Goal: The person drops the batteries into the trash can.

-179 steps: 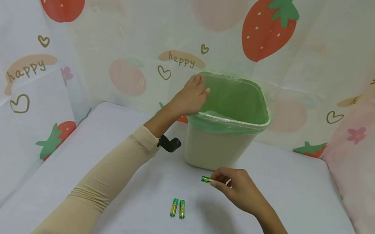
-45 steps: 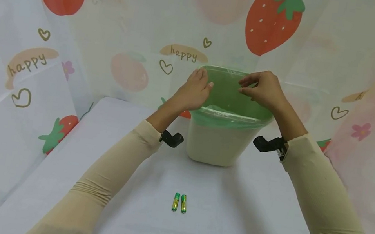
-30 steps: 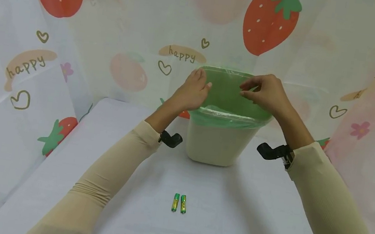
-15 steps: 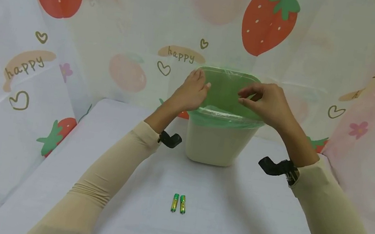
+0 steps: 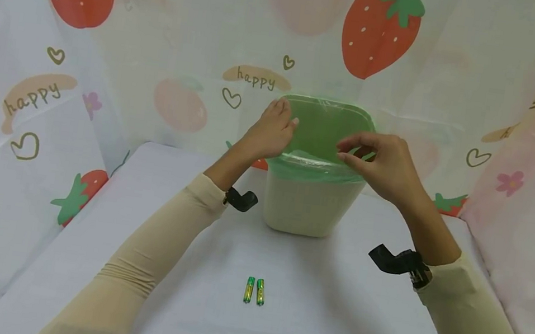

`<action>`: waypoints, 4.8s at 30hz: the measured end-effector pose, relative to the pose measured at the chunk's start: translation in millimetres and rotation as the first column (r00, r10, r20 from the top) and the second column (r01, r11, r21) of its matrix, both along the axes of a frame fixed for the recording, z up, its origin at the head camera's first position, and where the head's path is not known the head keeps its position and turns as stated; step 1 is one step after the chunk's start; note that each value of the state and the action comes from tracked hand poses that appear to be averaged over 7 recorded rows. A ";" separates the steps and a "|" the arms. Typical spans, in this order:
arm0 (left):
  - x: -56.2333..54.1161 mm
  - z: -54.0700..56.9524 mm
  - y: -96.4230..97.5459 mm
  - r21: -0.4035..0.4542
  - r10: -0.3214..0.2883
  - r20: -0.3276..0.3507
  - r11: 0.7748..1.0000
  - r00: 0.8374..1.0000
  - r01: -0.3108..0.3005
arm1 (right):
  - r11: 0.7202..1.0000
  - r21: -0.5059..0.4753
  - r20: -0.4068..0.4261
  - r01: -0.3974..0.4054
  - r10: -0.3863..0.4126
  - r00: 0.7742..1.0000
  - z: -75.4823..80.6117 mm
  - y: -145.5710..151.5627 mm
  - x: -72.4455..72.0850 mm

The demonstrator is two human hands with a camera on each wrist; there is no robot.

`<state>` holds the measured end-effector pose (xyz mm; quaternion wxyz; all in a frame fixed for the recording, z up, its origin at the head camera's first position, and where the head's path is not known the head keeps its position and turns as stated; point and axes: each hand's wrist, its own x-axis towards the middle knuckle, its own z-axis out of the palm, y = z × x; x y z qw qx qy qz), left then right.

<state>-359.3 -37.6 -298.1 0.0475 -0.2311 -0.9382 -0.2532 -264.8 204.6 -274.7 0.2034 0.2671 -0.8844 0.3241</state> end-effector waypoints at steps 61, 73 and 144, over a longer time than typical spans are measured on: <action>-0.8 -1.0 -0.3 -0.022 0.004 0.003 1.000 1.000 -0.004 | 0.966 -0.169 0.284 -0.197 0.239 0.929 -148.0 -42.3 69.4; -1.9 -2.5 0.3 -0.029 0.001 -0.009 1.000 1.000 -0.002 | 0.970 -0.149 0.374 -0.191 0.234 0.897 -187.1 -51.0 70.9; 0.3 -0.4 -0.3 -0.025 0.008 0.004 1.000 1.000 -0.008 | 0.991 0.113 0.417 -0.066 0.013 0.909 -251.7 -79.9 74.6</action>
